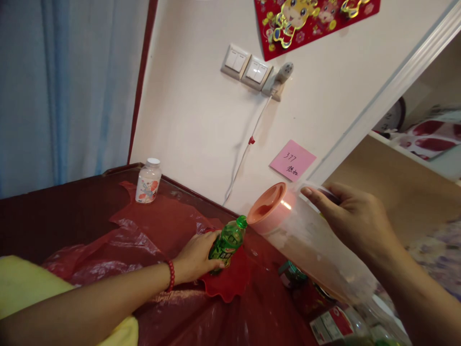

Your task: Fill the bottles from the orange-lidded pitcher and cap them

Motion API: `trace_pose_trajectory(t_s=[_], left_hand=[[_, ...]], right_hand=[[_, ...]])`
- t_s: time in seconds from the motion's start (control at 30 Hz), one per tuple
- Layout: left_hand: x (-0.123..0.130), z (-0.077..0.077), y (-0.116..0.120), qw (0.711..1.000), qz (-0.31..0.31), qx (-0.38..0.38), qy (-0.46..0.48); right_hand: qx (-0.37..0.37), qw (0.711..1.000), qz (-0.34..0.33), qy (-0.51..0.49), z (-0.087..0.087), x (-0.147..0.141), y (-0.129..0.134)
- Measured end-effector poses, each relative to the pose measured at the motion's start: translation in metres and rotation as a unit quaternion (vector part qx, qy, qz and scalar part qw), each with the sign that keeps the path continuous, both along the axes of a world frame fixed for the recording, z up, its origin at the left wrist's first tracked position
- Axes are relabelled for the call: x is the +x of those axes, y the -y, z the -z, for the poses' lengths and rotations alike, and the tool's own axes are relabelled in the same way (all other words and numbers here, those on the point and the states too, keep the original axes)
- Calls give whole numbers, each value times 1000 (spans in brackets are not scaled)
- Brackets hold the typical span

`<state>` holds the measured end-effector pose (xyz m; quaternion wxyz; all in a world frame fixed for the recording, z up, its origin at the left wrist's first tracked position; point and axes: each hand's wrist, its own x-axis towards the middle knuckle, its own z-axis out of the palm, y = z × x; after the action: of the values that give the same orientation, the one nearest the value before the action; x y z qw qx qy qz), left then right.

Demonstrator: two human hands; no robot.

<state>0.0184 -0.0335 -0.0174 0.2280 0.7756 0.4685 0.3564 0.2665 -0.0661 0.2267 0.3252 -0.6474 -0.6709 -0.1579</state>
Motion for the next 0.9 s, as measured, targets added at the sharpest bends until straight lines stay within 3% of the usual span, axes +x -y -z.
trace_pose_trajectory(t_s=[0.9], left_hand=[[1, -1, 1, 1000, 2, 2, -8]], right_hand=[[-25, 999, 27, -16, 0, -5, 0]])
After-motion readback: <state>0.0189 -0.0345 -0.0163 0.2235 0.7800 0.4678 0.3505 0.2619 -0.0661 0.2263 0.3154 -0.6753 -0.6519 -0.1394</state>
